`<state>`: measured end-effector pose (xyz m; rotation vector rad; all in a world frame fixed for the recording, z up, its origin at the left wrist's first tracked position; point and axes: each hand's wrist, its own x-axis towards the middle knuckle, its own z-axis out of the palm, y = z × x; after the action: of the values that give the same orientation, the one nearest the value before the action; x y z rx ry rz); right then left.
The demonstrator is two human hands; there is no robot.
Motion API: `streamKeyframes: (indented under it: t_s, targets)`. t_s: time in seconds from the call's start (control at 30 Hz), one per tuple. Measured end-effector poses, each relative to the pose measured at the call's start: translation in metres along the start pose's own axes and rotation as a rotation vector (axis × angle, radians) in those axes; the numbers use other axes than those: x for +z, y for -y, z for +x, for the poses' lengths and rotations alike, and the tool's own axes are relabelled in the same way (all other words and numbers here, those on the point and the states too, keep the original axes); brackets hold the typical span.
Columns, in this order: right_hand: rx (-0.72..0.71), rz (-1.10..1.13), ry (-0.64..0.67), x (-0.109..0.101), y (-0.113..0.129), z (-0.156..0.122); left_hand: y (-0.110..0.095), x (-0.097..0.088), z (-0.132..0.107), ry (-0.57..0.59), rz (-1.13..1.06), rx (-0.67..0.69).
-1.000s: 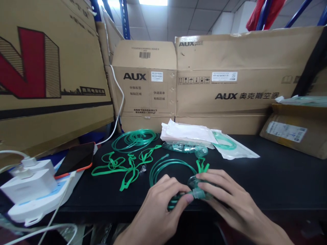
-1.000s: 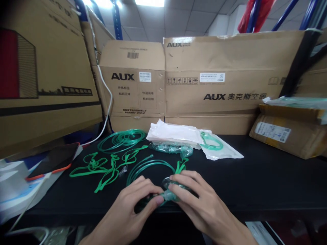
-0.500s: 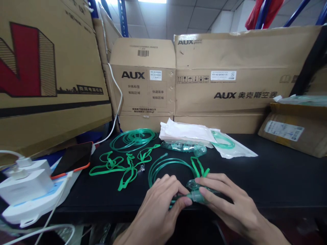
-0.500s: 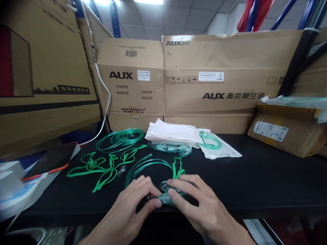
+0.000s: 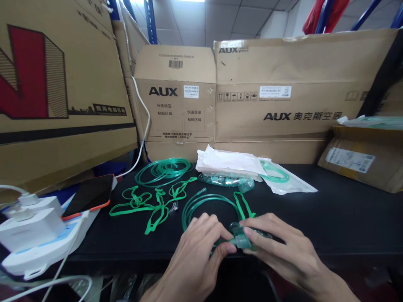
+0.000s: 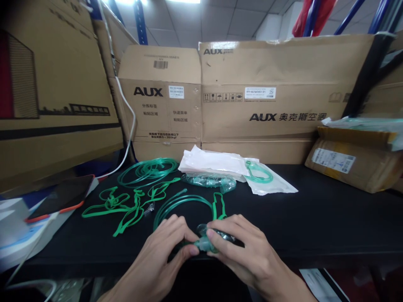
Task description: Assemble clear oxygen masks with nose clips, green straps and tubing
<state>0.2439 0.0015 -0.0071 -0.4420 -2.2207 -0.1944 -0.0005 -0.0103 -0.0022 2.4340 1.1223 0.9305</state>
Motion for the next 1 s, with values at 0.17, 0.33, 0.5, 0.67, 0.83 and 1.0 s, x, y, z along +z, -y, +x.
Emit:
streamKeyframes:
  t_s: [0.17,0.33,0.5,0.67,0.83,1.0]
  targets:
    - [0.022,-0.131,-0.019,0.002,0.002,-0.002,0.002,0.004,-0.001,-0.04,0.037,0.031]
    - [0.113,-0.057,-0.031,0.002,0.002,0.001,0.005,0.008,0.0,-0.078,0.08,0.061]
    - [0.29,0.116,-0.041,-0.001,0.005,0.007,0.007,0.01,0.001,-0.167,0.106,0.151]
    - [0.314,0.076,-0.081,-0.001,0.005,0.006,0.007,0.01,0.002,-0.251,0.075,0.255]
    - [0.272,0.02,-0.109,-0.002,0.006,0.008,0.007,0.012,0.003,-0.29,0.082,0.308]
    - [0.263,-0.004,-0.092,-0.004,0.009,0.013,0.005,0.016,0.002,-0.286,0.13,0.303]
